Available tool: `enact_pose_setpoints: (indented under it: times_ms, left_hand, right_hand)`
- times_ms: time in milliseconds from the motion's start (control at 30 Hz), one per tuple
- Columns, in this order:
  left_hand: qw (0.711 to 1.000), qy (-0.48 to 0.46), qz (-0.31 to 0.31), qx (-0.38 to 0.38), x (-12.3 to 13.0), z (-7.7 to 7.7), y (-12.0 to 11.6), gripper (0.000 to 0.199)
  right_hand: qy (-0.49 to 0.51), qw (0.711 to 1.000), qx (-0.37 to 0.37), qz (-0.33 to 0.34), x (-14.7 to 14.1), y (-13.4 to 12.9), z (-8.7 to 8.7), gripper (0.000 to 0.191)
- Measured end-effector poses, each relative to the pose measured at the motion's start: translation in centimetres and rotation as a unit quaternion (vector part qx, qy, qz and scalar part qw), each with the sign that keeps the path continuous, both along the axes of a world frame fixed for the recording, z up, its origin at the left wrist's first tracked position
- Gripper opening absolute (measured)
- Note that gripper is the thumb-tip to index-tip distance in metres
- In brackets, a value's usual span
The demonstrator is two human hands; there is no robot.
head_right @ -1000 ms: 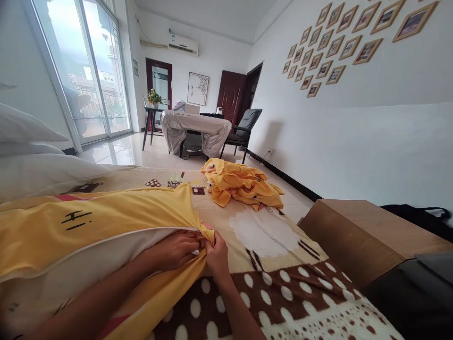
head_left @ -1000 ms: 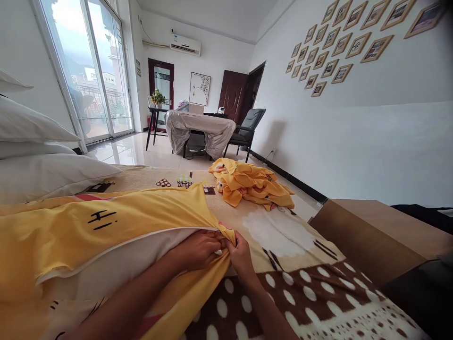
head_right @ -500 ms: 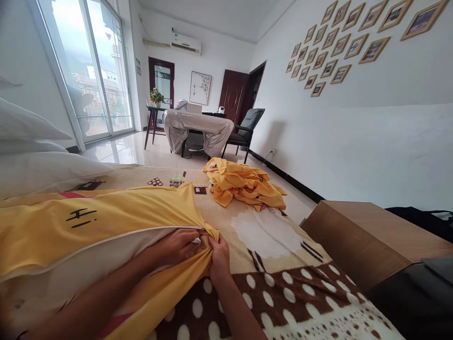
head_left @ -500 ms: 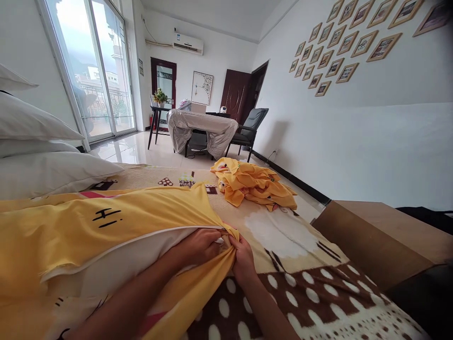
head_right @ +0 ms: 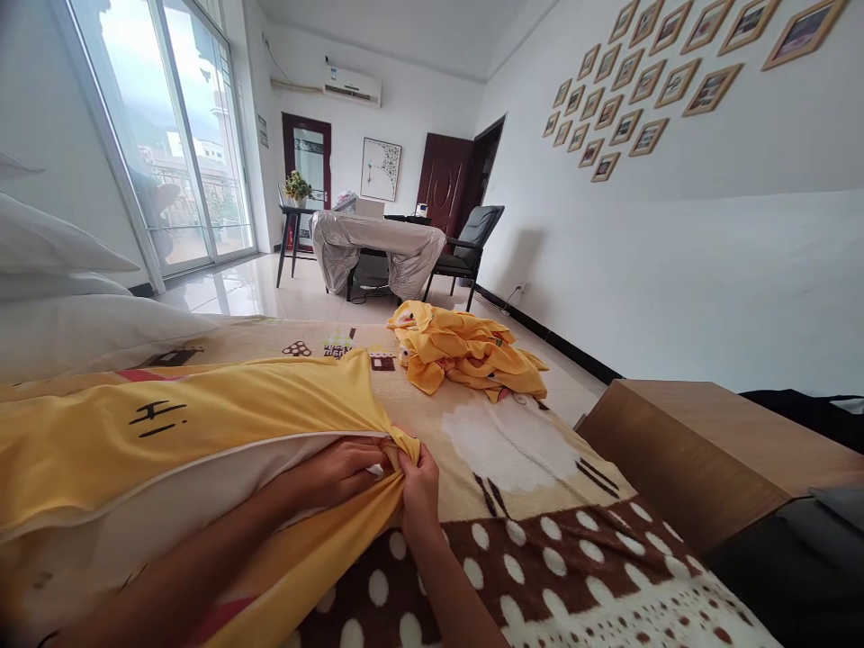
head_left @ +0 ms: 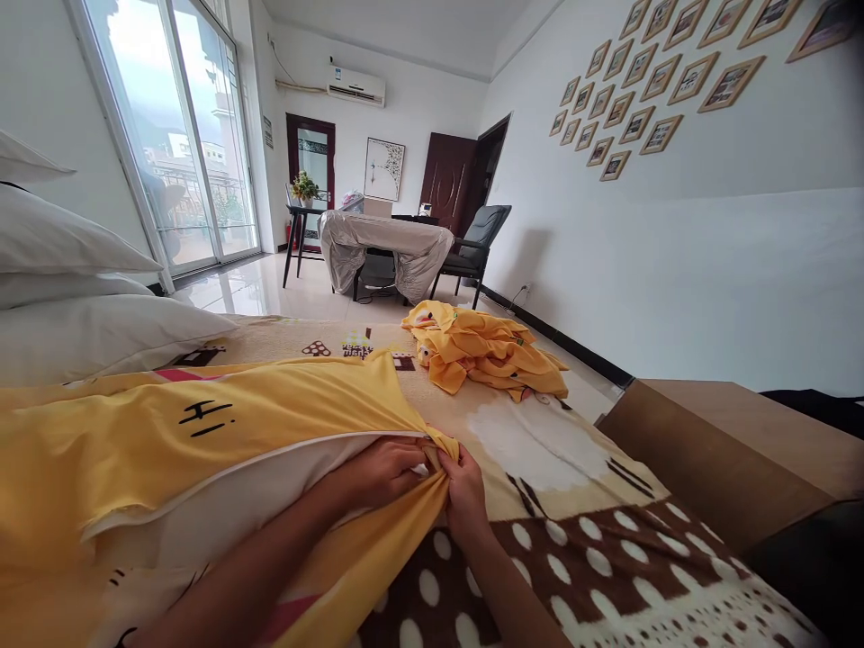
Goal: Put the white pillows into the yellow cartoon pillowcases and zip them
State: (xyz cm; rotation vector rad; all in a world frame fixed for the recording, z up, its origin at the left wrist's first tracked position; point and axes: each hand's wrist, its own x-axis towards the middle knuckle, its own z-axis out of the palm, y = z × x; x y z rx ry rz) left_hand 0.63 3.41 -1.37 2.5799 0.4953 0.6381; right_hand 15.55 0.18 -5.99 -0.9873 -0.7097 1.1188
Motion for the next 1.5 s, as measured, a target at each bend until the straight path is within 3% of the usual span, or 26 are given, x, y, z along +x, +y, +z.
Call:
enact_pose_setpoints:
  times_ms: [200, 400, 533, 600, 700, 800, 900, 1000, 1200, 1367, 1500]
  left_hand:
    - [0.992, 0.064, 0.012, 0.111, 0.3, -1.0, 0.1, 0.014]
    - [0.985, 0.075, 0.059, 0.141, 0.4, -1.9, 0.2, 0.015]
    - [0.985, 0.069, 0.075, 0.140, 0.4, -2.0, 0.3, 0.015]
    - [0.990, 0.053, 0.069, 0.110, 0.4, -1.7, 0.3, 0.015]
    - [0.999, -0.019, 0.038, -0.012, 0.2, -1.1, 0.3, 0.020]
    - [0.984, -0.103, -0.023, -0.141, -0.1, -0.7, 0.3, 0.024]
    - [0.977, -0.105, -0.035, -0.182, -0.3, -0.5, 0.4, 0.024]
    - [0.987, -0.062, -0.027, -0.148, -0.3, -0.6, 0.4, 0.026]
    - [0.998, 0.046, 0.004, 0.035, 0.4, -1.2, 0.0, 0.018]
    - [0.984, 0.126, 0.059, 0.112, 0.7, -1.9, -0.4, 0.015]
    - [0.979, 0.142, 0.105, 0.098, 0.7, -2.3, -0.3, 0.024]
  right_hand:
    - [-0.093, 0.995, 0.027, -0.038, 0.1, 0.0, -0.4, 0.036]
    - [-0.158, 0.986, 0.017, -0.046, 0.5, 0.0, -0.2, 0.036]
    - [-0.135, 0.990, -0.005, -0.032, 0.4, -0.2, 0.0, 0.040]
    - [-0.125, 0.991, -0.004, -0.046, 0.4, -0.3, 0.0, 0.041]
    - [-0.119, 0.992, 0.005, -0.048, 0.3, -0.3, 0.1, 0.042]
    - [-0.073, 0.997, 0.006, -0.032, 0.2, -0.1, 0.3, 0.041]
    - [-0.013, 1.000, -0.009, 0.002, 0.3, -0.1, 0.4, 0.043]
    - [0.011, 0.999, -0.019, 0.025, 0.4, -0.1, 0.4, 0.045]
    - [-0.024, 0.999, -0.010, 0.032, 0.5, -0.3, 0.7, 0.042]
    - [-0.199, 0.980, 0.010, 0.015, 1.1, -0.7, 1.2, 0.033]
    - [-0.336, 0.941, 0.017, 0.037, 2.3, -0.8, 1.1, 0.036]
